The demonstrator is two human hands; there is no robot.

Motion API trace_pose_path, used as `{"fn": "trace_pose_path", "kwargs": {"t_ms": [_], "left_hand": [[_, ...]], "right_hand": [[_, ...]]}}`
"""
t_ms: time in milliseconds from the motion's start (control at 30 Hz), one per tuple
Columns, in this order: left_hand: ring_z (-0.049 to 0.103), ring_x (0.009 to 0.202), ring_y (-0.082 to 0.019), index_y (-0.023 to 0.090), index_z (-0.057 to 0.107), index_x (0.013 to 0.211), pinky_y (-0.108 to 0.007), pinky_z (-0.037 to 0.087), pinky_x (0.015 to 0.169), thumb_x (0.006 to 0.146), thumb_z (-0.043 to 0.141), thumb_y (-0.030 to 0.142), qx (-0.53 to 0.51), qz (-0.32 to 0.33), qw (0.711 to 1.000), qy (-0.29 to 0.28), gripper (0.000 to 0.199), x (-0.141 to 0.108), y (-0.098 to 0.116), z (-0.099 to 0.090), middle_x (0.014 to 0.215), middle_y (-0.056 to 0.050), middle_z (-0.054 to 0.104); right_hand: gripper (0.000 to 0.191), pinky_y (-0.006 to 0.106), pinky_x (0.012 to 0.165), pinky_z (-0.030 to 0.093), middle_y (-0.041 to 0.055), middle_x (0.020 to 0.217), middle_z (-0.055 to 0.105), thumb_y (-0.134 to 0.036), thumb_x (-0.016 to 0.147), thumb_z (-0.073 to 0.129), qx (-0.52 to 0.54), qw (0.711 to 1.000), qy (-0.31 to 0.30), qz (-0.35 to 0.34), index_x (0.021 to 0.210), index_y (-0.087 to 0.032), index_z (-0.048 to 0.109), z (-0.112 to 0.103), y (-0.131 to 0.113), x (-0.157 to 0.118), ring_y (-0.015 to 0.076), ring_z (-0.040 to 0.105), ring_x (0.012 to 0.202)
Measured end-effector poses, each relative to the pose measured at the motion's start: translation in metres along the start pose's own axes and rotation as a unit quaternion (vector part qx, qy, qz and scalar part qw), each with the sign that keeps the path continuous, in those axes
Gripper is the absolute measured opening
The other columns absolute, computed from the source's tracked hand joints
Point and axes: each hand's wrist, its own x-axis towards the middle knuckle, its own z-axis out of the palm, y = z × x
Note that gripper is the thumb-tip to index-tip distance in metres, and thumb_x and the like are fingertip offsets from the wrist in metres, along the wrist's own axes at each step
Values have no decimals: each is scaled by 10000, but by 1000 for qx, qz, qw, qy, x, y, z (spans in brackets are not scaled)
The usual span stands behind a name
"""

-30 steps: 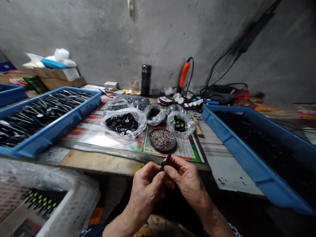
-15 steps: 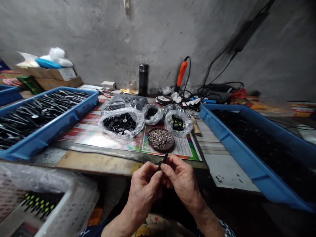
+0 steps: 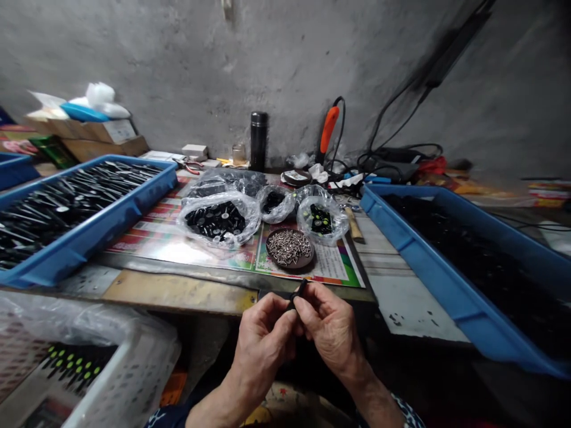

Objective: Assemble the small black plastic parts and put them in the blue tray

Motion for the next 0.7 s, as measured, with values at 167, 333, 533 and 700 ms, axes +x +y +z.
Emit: {"fn": "trace_pose_path", "kwargs": {"t_ms": [167,333,533,700], "left_hand": [[434,379,-38,166,545,802,-132,308,358,701,825,539,-33,-34,998,-30,477,-2,2,-2,602,14,629],[402,354,-30,167,535,794,-129,271,346,718,814,548,-26,-66,994,-85,477,-5,3,-3,575,10,624],[380,330,-27,176,514,760,-133,244,333,709,809,576,-33,-78,991,-102,500,-8,3,0,556,12,617],[412,332,-38,184,494,778,-131,272,338,645,843,592,-36,-81,994,-58,553,-7,0,4,544,11,632]], "right_hand": [[310,154,407,332,-26,649,556,-459,915,704,44,998,-40,19,944,-152,670,-13,-3,5,80,430,452],[539,153,377,255,-34,524,477,-666,917,664,94,992,-71,50,822,-137,686,-20,-3,9,77,384,404],[628,150,349,220,-45,480,437,-761,808,714,158,976,-99,112,692,-151,622,-17,-5,9,66,320,366],[591,164,344,227,-42,489,430,-709,916,629,19,999,-26,12,709,-156,646,-16,-4,8,79,351,374]]}}
